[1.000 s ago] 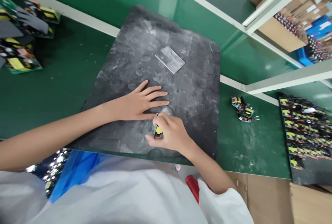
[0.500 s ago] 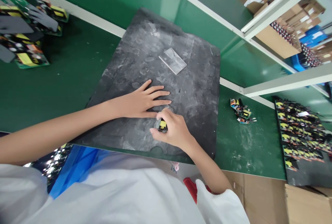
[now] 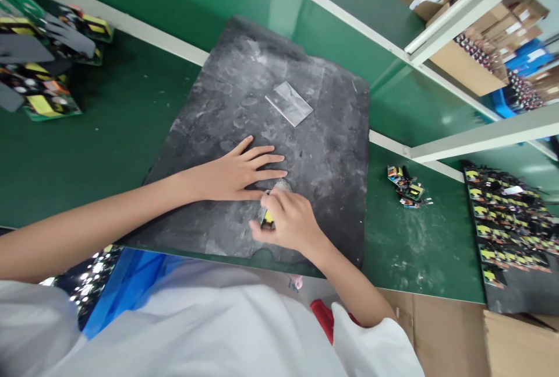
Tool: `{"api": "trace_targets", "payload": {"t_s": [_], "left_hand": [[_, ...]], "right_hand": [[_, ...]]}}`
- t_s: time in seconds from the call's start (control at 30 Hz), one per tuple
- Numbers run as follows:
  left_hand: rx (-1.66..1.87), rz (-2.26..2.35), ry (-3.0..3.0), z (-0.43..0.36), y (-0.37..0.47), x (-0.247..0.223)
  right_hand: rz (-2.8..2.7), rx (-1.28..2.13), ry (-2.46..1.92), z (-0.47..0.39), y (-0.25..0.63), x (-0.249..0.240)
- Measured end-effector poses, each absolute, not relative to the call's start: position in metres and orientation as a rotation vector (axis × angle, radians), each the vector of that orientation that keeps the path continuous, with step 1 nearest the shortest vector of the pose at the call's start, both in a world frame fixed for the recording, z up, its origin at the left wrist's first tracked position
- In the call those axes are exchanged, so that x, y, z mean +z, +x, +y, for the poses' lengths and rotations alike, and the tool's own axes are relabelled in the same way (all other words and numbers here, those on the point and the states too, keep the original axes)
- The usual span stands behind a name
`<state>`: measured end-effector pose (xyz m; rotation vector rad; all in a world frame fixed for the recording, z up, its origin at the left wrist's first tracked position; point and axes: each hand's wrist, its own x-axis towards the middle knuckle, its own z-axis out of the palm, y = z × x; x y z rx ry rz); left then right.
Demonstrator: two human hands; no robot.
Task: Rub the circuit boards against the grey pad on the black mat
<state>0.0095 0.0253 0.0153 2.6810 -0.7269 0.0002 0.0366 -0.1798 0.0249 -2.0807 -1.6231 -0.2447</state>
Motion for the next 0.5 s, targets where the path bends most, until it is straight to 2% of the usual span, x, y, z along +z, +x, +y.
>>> {"api": "trace_targets", "payload": {"t_s": [0.13,0.3,0.5], "left_hand": [[-0.014,-0.734,2.695,0.025,0.010,0.015],[-0.008,-0.723,2.703,0.025,0.011,0.014],[-0.024,-0.734,2.707,0.025,0.010,0.015]], "right_hand": [[-1.693,-0.290,-2.046,-0.179,0.031,0.024],[-1.459,-0.329,-2.178,-0.179,0.043,0.026],[-1.659,-0.272,-2.041,-0.178,0.030,0.024]]}}
